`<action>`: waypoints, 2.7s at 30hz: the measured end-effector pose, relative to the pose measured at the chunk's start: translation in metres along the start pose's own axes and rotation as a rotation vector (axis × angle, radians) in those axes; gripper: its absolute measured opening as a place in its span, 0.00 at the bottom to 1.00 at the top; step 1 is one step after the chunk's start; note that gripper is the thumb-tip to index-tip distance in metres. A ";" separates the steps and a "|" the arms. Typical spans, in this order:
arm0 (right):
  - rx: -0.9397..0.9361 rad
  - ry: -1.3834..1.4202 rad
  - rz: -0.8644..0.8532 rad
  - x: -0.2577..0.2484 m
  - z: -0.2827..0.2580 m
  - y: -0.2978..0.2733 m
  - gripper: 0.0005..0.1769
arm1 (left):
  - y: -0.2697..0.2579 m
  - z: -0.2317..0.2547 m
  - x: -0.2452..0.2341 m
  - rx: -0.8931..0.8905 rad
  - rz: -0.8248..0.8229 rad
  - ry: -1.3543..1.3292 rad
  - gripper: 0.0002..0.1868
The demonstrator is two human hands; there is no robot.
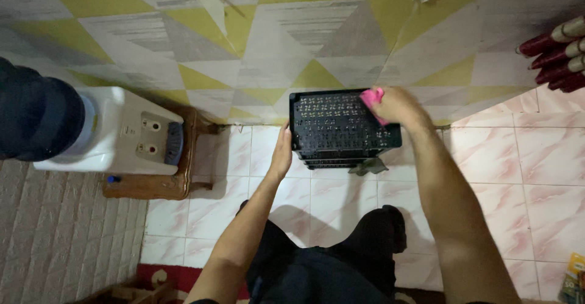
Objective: The person cleans a black plastic tray on a three-tier stand using a pink brush and a green cloth. They sweep debris off the top tray, wipe it with the cloth, and then remove the tray to continue wiping it while sitting on the floor.
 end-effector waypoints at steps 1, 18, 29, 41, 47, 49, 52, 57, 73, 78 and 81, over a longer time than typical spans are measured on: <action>0.000 -0.175 0.108 -0.024 -0.003 -0.003 0.12 | 0.000 0.003 0.002 -0.007 0.013 0.058 0.30; -1.065 -0.362 0.120 0.017 -0.075 0.011 0.28 | 0.009 0.009 0.002 0.007 0.087 0.238 0.31; -0.522 -0.165 -0.154 -0.036 0.072 -0.066 0.19 | 0.003 0.010 0.003 -0.012 0.246 0.184 0.29; -0.001 0.280 0.419 -0.021 0.020 -0.033 0.15 | 0.008 -0.008 0.010 0.061 0.131 0.118 0.31; -0.214 0.101 0.168 0.077 -0.117 -0.001 0.14 | 0.008 -0.001 0.009 0.052 0.085 0.012 0.32; -0.414 0.099 0.191 0.083 -0.139 -0.011 0.11 | 0.008 0.002 0.011 0.057 0.070 -0.028 0.32; -0.561 0.098 0.074 0.084 -0.133 -0.028 0.13 | 0.006 0.006 0.011 0.063 0.064 -0.052 0.31; -0.541 -0.228 -0.152 0.033 -0.059 -0.037 0.21 | 0.009 0.005 0.012 0.050 0.075 -0.031 0.32; 0.027 1.030 -0.117 0.092 -0.104 0.003 0.10 | 0.002 0.027 0.008 0.089 0.058 0.104 0.31; 0.000 0.723 -0.036 0.097 -0.049 0.009 0.14 | 0.006 0.023 0.013 0.180 0.004 -0.031 0.33; -0.135 0.491 0.084 0.057 -0.008 0.000 0.13 | 0.003 0.017 0.010 0.160 0.009 -0.093 0.35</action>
Point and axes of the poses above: each hand's wrist, its own y-axis towards the middle knuckle, its own x-axis out of the palm, z = x × y, the point moved 8 cm from there along y, towards the middle knuckle, and after that the axes turned 8 degrees about z, right-handed, at the moved point
